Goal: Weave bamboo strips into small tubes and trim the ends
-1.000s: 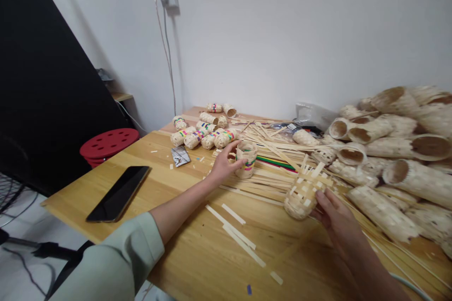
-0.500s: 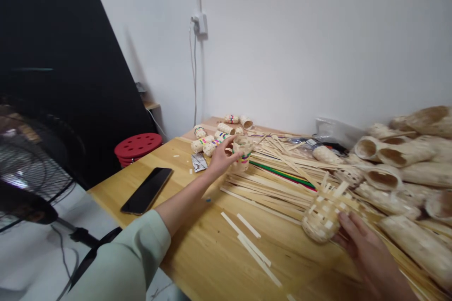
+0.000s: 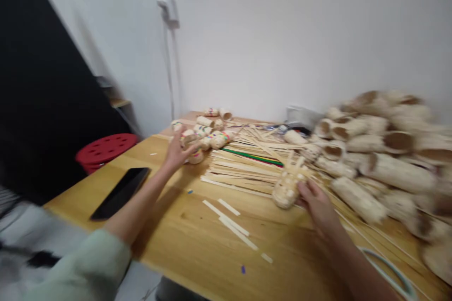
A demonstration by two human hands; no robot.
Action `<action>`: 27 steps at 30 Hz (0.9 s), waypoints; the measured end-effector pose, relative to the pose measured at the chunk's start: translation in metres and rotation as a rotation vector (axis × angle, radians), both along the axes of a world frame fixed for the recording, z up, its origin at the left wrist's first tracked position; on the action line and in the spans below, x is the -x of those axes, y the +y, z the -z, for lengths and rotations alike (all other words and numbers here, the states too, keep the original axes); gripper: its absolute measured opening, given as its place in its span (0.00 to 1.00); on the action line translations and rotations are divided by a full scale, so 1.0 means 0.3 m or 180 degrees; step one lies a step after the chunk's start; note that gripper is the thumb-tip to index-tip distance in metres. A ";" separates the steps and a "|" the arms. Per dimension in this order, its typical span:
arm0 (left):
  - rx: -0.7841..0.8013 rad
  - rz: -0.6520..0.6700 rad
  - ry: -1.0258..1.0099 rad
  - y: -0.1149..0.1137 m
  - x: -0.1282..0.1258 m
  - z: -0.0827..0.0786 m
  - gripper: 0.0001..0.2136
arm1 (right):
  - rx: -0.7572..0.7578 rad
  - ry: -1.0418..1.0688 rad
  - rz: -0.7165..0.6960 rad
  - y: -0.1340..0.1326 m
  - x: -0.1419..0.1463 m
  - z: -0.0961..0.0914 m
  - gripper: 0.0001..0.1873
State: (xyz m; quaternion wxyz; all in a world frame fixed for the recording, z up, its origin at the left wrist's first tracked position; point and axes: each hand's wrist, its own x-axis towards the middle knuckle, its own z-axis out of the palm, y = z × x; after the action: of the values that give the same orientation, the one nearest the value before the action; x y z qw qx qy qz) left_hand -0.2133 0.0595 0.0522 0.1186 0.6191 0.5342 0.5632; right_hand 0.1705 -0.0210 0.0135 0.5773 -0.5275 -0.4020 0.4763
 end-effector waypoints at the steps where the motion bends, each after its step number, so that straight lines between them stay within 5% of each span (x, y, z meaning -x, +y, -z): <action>1: -0.0179 -0.0016 0.0058 -0.025 -0.033 -0.032 0.38 | -0.0053 -0.0055 0.0007 0.000 0.007 -0.008 0.22; 6: -0.0176 0.1207 0.0301 -0.164 -0.290 -0.124 0.25 | -0.0575 -0.0525 -0.0111 0.002 0.021 -0.023 0.25; 9: 0.0295 0.2087 0.0088 -0.178 -0.476 -0.088 0.26 | -0.0721 -0.0798 -0.0193 -0.020 0.024 -0.034 0.25; 14: 0.1212 0.2843 -0.1037 -0.112 -0.693 -0.010 0.33 | -0.0725 -0.1286 -0.0102 -0.055 0.025 -0.074 0.28; 18: 0.1502 0.3454 -0.1601 -0.114 -0.748 0.001 0.32 | -0.0654 -0.1677 0.0017 -0.062 0.024 -0.090 0.32; 27: 0.1595 0.3440 -0.1981 -0.123 -0.742 0.019 0.31 | -0.1129 -0.2754 0.0347 -0.060 0.015 -0.074 0.33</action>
State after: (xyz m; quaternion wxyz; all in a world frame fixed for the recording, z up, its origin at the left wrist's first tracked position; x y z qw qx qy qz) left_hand 0.0094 0.0226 0.0466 0.6724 0.5620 0.2047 0.4359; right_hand 0.1660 -0.0391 0.0358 0.4621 -0.5911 -0.6526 0.1057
